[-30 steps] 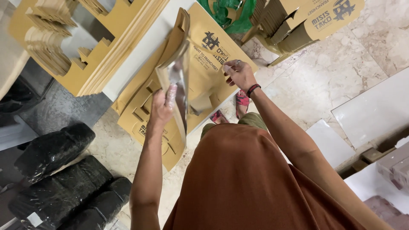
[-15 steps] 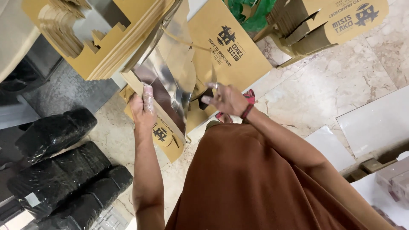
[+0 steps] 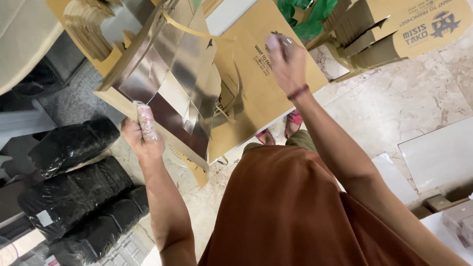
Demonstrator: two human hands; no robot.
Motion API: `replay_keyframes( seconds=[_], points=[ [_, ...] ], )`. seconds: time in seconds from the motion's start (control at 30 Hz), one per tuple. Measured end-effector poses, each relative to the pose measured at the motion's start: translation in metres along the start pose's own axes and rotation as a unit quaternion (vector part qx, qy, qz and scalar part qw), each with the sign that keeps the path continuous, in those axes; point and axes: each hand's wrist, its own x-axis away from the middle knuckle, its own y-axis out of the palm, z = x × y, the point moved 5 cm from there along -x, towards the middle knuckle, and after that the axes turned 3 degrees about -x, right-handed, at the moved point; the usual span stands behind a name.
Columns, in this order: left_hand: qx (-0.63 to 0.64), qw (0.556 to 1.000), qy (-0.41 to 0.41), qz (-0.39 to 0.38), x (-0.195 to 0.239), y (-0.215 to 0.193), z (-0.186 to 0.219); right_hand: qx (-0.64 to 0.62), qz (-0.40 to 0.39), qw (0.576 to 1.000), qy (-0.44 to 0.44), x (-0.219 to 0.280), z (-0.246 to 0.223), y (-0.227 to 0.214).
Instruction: Folding flat cardboard sheets into box inserts and stacking them in a factory setting.
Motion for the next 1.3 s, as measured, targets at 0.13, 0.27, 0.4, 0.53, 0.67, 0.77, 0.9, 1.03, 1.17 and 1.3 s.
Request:
replay_keyframes(
  seconds=[0.13,0.27,0.4,0.53,0.67,0.77,0.9,1.03,1.17,1.3],
  points=[
    [-0.059,0.998,-0.021,0.01,0.027,0.01,-0.039,-0.187,-0.099,0.974,0.086,0.056,-0.011,-0.015],
    [-0.246,0.949,0.012,-0.196,0.049,0.071,0.029,-0.354,-0.29,0.865,0.207,0.096,-0.011,-0.025],
    [-0.161,0.947,-0.033,-0.276,0.035,0.146,0.089,-0.421,-0.259,0.824,0.276,0.113,0.006,-0.049],
    [-0.059,0.905,-0.046,-0.419,0.094,0.26,0.098,-0.442,-0.172,0.808,0.35,0.122,0.056,-0.083],
    [-0.098,0.812,-0.013,-0.575,0.167,0.342,0.104,-0.288,-0.096,0.784,0.541,0.145,0.115,-0.119],
    [-0.15,0.791,0.016,-0.592,0.212,0.401,0.077,-0.198,-0.137,0.779,0.578,0.148,0.141,-0.123],
    [-0.099,0.772,0.027,-0.628,0.215,0.41,0.059,-0.2,-0.042,0.747,0.632,0.183,0.23,-0.139],
    [-0.124,0.792,-0.076,-0.593,0.159,0.385,0.055,-0.198,-0.09,0.751,0.624,0.176,0.231,-0.139],
    [-0.244,0.779,-0.215,-0.536,0.114,0.375,0.045,-0.142,-0.125,0.799,0.57,0.166,0.256,-0.131],
    [-0.224,0.763,-0.298,-0.528,0.117,0.403,0.024,-0.02,-0.238,0.799,0.551,0.129,0.208,-0.134]
  ],
)
